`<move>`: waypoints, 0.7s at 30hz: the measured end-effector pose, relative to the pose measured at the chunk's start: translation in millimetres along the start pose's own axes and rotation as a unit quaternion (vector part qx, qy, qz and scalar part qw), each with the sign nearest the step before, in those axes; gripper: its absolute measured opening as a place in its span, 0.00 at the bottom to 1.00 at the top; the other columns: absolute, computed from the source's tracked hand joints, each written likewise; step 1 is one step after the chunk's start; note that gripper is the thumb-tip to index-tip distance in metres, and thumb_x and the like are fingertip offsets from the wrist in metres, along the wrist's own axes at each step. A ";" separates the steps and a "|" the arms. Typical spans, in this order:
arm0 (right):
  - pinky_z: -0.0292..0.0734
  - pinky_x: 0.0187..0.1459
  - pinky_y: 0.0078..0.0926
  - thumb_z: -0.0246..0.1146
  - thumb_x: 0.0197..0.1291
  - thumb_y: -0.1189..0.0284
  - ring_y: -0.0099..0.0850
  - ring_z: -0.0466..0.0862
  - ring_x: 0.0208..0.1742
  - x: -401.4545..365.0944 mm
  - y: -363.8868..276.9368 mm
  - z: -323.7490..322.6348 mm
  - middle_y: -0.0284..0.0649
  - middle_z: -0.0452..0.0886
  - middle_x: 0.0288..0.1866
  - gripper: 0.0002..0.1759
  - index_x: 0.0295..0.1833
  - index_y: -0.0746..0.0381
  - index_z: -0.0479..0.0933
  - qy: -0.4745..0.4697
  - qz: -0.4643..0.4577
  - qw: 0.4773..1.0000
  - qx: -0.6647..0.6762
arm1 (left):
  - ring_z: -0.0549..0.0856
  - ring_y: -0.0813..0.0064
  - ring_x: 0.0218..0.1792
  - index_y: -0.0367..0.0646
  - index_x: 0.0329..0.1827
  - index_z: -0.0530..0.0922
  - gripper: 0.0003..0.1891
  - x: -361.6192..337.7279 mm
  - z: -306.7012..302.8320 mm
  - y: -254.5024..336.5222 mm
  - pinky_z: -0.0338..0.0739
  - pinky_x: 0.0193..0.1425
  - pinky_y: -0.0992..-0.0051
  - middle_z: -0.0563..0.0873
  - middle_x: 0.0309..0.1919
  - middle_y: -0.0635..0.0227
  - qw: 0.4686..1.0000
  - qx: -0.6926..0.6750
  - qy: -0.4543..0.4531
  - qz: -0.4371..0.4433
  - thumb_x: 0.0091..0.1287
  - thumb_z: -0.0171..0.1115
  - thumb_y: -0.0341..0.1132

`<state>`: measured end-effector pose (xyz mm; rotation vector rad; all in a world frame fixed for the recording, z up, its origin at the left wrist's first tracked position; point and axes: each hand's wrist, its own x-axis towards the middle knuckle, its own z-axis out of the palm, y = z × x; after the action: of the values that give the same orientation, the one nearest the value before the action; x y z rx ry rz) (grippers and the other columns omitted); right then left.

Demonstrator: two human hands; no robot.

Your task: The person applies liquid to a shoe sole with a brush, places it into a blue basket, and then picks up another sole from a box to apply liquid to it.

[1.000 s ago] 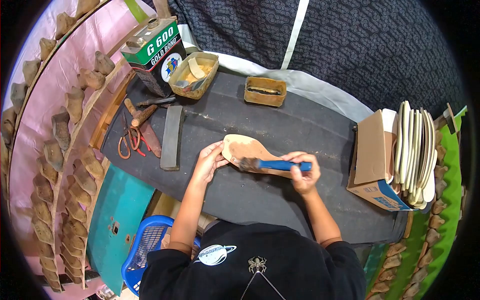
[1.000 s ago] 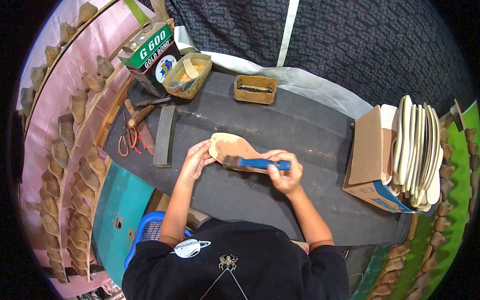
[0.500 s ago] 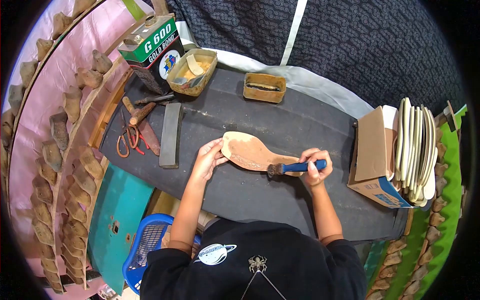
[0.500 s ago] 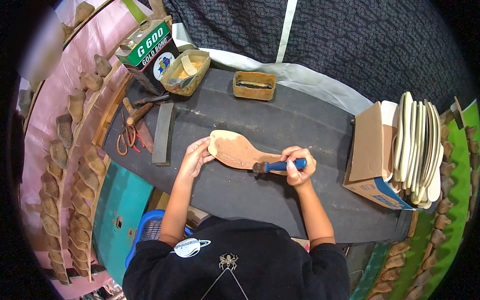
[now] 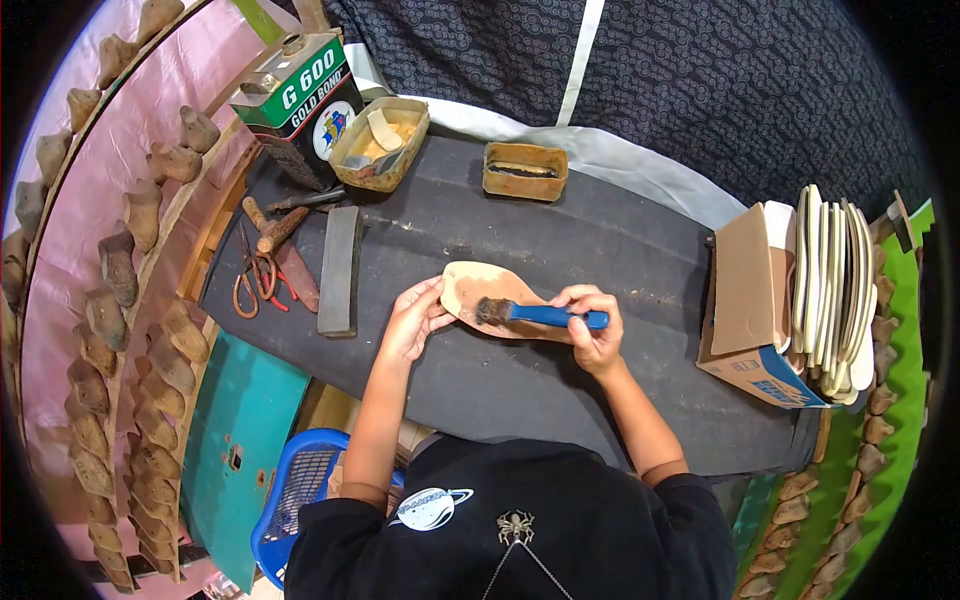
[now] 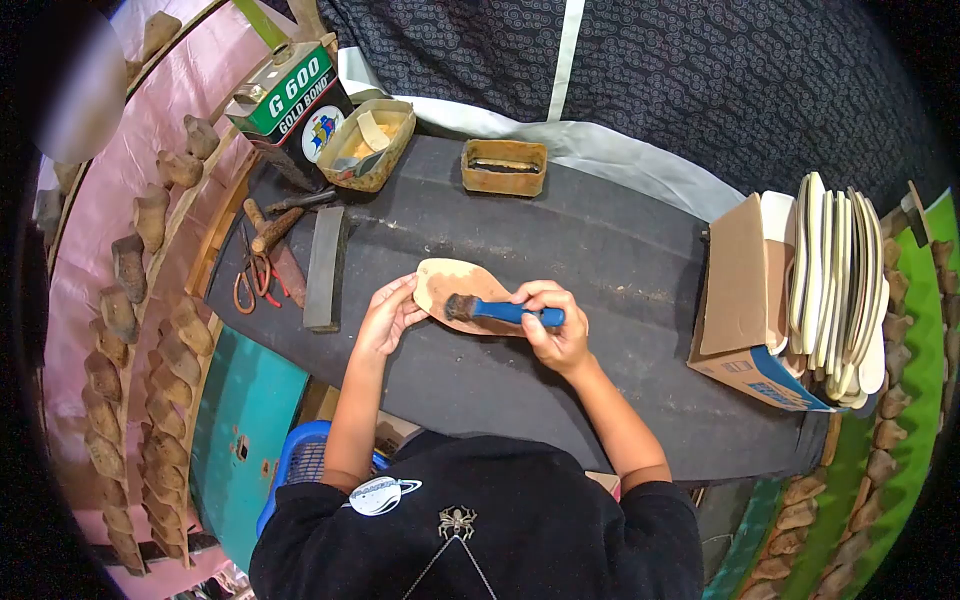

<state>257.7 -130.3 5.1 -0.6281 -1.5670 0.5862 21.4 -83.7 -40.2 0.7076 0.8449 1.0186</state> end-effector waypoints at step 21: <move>0.70 0.46 0.30 0.54 0.56 0.75 0.34 0.75 0.41 -0.6 0.7 7.1 0.48 0.72 0.38 0.09 0.40 0.64 0.61 0.037 0.030 0.998 0.041 | 0.80 0.80 0.36 0.39 0.47 0.70 0.14 -3.9 4.5 2.1 0.75 0.39 0.80 0.80 0.37 0.68 0.999 0.033 0.016 0.008 0.62 0.50 0.37</move>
<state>250.8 -130.3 3.6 -0.6295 -1.4513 0.6632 23.2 -87.0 -35.1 0.7570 0.9057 1.0224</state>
